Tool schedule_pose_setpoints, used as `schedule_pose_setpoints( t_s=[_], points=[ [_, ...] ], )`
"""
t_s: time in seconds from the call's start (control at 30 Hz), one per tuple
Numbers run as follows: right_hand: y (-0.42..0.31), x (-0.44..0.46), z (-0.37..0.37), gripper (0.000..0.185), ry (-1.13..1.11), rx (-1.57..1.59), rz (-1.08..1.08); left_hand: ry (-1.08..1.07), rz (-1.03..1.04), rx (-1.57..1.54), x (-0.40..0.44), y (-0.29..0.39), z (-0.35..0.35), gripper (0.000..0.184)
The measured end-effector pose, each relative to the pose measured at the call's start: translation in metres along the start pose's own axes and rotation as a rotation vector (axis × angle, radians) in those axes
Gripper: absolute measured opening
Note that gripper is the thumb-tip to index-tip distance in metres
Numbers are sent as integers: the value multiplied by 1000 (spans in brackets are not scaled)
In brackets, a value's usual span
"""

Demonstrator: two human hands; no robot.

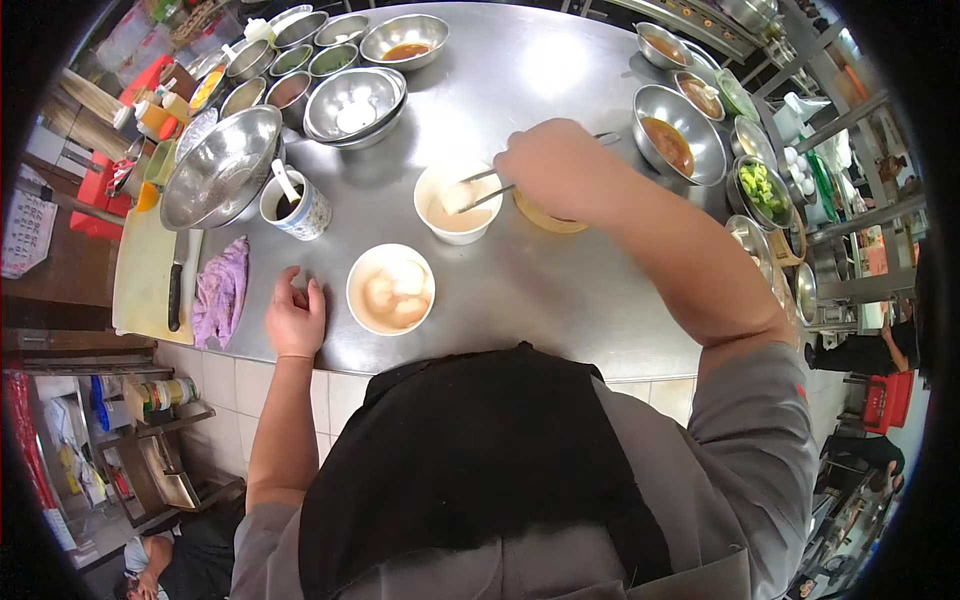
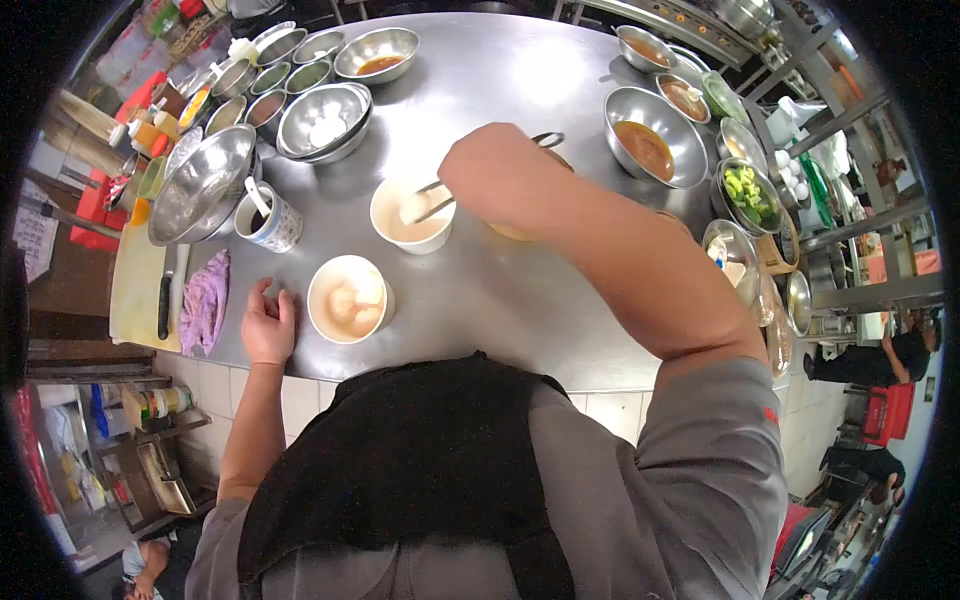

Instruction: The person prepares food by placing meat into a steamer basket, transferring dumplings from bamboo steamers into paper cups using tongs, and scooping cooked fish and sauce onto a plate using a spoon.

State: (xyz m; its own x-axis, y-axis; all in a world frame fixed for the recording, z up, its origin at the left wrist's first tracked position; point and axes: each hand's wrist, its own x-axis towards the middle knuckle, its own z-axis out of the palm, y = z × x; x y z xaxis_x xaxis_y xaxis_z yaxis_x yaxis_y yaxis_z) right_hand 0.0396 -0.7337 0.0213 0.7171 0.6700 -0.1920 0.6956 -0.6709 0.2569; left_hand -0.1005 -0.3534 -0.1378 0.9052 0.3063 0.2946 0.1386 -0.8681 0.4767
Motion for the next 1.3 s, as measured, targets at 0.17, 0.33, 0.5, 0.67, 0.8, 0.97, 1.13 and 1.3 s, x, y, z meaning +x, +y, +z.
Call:
schedule_pose_setpoints(
  t_s=[0.17, 0.33, 0.5, 0.67, 0.8, 0.97, 1.13, 1.3],
  points=[
    [-20, 22, 9, 15, -99, 77, 3, 0, 0, 1, 0, 4, -2, 32],
    [-27, 24, 10, 14, -84, 81, -19, -6, 18, 13, 2, 5, -2, 31],
    [-29, 25, 3, 13, -65, 81, -66, 11, 44, 9, 1, 4, 0, 31],
    [-25, 20, -16, 14, -100, 54, -39, -16, -12, -49, 0, 2, 3, 32],
    [11, -19, -30, 18, 169, 23, -51, -18, 1, -45, 1, -4, 4, 33],
    [76, -73, -21, 25, 267, -2, 107, -6, 17, -30, 0, -3, 4, 33],
    [94, -111, 3, 35, -17, 18, 370, -35, -7, -16, 0, 3, 1, 33],
    [83, -123, -1, 43, -233, 104, 508, -19, 10, -7, 0, 0, 2, 33]
  ],
)
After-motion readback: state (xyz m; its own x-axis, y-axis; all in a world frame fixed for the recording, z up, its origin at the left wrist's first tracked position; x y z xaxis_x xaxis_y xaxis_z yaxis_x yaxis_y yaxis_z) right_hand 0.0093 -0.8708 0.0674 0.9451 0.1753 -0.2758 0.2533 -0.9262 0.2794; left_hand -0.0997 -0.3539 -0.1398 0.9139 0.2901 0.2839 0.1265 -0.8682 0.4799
